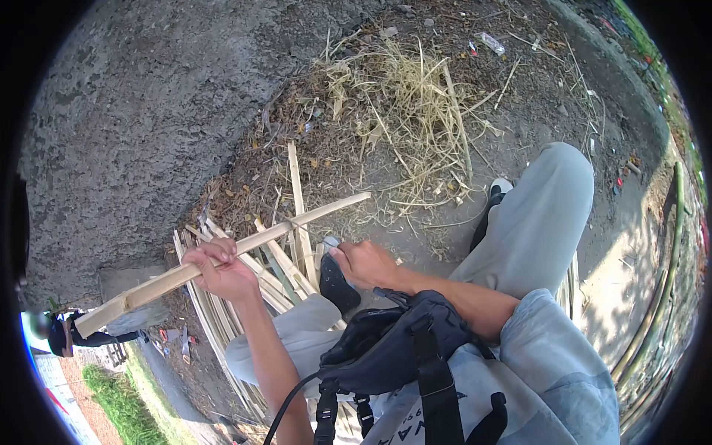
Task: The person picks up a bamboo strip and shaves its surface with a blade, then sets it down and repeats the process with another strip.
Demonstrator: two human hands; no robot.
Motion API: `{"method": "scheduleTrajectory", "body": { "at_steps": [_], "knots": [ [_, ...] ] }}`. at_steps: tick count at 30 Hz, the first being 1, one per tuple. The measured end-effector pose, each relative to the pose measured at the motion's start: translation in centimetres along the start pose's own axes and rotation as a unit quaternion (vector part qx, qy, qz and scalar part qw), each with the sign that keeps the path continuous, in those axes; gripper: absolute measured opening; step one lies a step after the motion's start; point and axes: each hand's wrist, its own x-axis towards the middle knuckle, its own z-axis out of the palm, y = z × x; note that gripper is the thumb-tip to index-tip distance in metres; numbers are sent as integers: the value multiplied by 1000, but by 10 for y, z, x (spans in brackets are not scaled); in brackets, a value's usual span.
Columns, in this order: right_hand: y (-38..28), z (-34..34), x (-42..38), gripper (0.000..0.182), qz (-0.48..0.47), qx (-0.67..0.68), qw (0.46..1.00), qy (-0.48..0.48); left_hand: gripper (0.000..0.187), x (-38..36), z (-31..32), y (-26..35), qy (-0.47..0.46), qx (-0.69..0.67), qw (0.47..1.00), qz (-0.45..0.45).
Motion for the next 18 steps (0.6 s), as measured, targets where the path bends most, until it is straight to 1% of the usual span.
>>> {"method": "scheduleTrajectory", "body": {
  "at_steps": [2, 5, 7, 8, 11, 12, 14, 17, 18],
  "knots": [
    [-2, 4, -2, 42, -36, -7, 999, 10, 30, -3, -2, -2, -11, -10, 1000, -4],
    [26, 12, 4, 40, -89, -66, 992, 67, 30, -8, -1, 0, -11, -16, 1000, -13],
    [29, 12, 6, 42, -84, -89, 992, 41, 32, -5, 2, -1, 9, -14, 1000, -15],
    [24, 9, 6, 43, -82, -100, 991, 28, 33, -2, 1, -2, 27, -9, 999, -14],
    [0, 11, -5, 37, -74, -85, 993, 29, 37, 10, -10, -7, 73, 0, 997, -18],
    [-5, 9, -6, 37, -98, -88, 991, 39, 38, 11, -13, -9, 89, 3, 996, -22],
    [-11, 9, -9, 38, -145, -91, 984, 58, 40, 8, -15, -9, 88, 12, 996, -14],
    [0, 7, 0, 43, -92, -123, 988, 23, 41, 2, -4, -4, 75, 25, 997, -6],
    [5, 7, 1, 42, -84, -122, 989, 14, 41, -2, 2, -1, 70, 29, 997, -4]
  ]
}}
